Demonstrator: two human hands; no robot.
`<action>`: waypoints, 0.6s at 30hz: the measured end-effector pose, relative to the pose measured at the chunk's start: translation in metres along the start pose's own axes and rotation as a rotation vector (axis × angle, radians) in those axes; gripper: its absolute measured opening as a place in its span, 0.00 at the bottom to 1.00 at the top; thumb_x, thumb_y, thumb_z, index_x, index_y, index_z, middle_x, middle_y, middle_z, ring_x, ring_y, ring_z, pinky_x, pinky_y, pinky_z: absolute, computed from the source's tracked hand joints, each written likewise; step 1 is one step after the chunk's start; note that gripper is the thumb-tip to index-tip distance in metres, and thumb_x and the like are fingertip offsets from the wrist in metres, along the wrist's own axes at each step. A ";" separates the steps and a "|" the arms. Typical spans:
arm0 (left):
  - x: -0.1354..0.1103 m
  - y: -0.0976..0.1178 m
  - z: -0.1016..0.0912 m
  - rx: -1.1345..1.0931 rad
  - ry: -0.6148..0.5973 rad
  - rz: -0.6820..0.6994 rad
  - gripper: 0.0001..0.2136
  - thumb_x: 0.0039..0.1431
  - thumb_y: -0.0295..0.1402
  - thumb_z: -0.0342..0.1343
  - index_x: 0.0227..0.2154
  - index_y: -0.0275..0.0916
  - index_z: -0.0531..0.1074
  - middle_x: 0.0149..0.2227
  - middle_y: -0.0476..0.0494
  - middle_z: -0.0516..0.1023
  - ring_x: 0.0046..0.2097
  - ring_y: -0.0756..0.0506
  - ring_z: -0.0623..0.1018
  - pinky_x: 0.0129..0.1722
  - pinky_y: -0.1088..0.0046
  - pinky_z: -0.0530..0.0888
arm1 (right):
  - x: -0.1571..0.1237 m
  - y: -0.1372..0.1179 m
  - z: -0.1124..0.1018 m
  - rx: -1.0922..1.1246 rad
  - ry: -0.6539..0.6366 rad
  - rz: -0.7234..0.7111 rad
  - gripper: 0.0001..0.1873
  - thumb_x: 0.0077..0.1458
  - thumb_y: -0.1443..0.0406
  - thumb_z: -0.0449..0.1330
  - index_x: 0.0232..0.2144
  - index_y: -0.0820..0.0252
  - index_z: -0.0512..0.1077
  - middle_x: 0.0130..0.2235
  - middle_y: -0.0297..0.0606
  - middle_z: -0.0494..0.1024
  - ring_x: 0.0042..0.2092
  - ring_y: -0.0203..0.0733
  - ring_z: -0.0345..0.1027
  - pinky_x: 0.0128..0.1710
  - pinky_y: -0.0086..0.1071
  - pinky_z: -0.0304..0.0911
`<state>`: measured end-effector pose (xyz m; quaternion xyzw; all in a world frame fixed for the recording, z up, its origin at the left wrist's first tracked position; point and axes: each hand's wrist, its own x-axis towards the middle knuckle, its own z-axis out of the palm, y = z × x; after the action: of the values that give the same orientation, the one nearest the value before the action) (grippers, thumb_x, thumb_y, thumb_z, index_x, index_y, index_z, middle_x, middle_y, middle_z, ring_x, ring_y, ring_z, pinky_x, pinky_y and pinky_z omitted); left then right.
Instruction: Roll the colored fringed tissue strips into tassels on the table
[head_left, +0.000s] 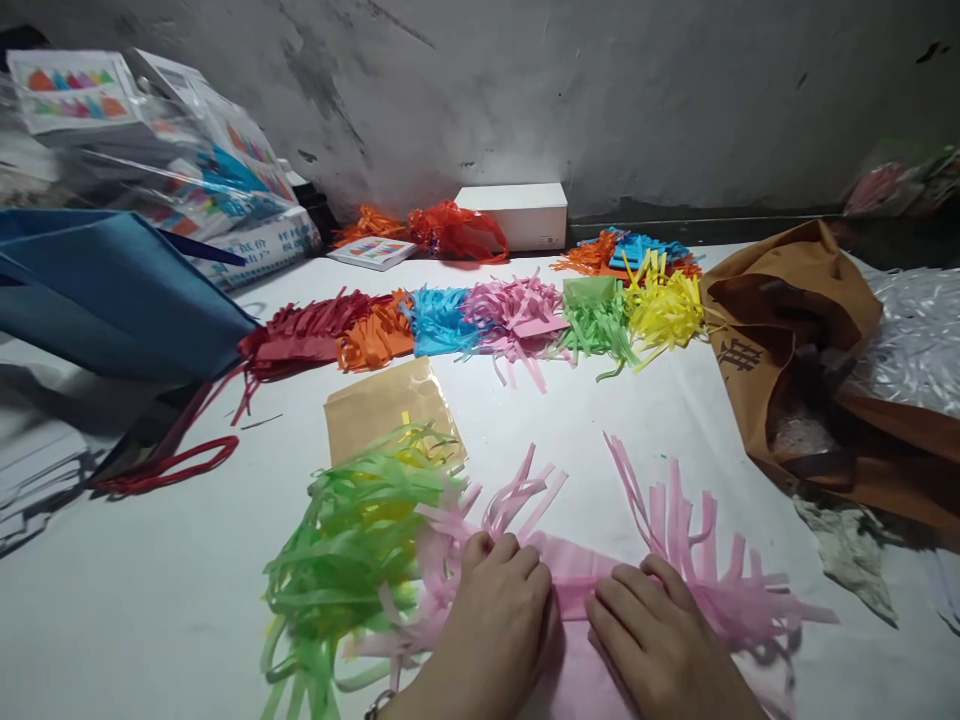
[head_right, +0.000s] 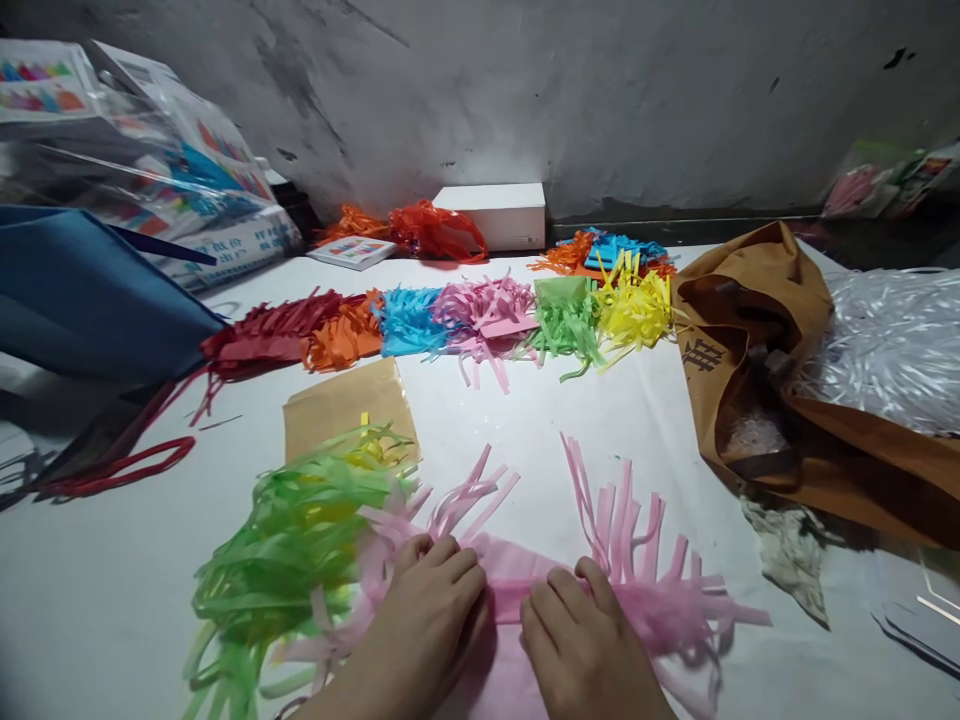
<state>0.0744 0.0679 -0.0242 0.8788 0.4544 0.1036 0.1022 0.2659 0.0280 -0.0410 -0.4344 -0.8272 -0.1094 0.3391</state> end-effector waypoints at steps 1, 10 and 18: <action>0.000 0.000 0.000 0.010 0.010 -0.011 0.09 0.59 0.22 0.55 0.25 0.39 0.71 0.28 0.47 0.76 0.34 0.41 0.71 0.42 0.57 0.60 | -0.002 0.000 0.002 -0.008 -0.017 -0.019 0.21 0.66 0.77 0.43 0.37 0.61 0.75 0.34 0.38 0.79 0.40 0.41 0.70 0.56 0.40 0.55; -0.008 -0.003 -0.004 -0.083 0.261 0.285 0.06 0.67 0.24 0.53 0.37 0.41 0.72 0.39 0.48 0.79 0.45 0.43 0.72 0.61 0.55 0.54 | -0.001 -0.006 0.003 0.069 -0.038 0.082 0.15 0.66 0.73 0.48 0.38 0.62 0.74 0.32 0.36 0.76 0.37 0.40 0.69 0.53 0.41 0.56; -0.012 -0.012 0.002 -0.160 0.197 0.282 0.08 0.66 0.26 0.59 0.30 0.41 0.71 0.28 0.54 0.76 0.35 0.47 0.68 0.47 0.62 0.58 | -0.025 0.001 0.006 0.060 0.009 0.039 0.22 0.67 0.75 0.41 0.37 0.61 0.74 0.35 0.38 0.77 0.41 0.41 0.68 0.59 0.42 0.53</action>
<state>0.0587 0.0643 -0.0304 0.9084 0.3251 0.2383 0.1112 0.2736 0.0153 -0.0615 -0.4397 -0.8200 -0.0797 0.3577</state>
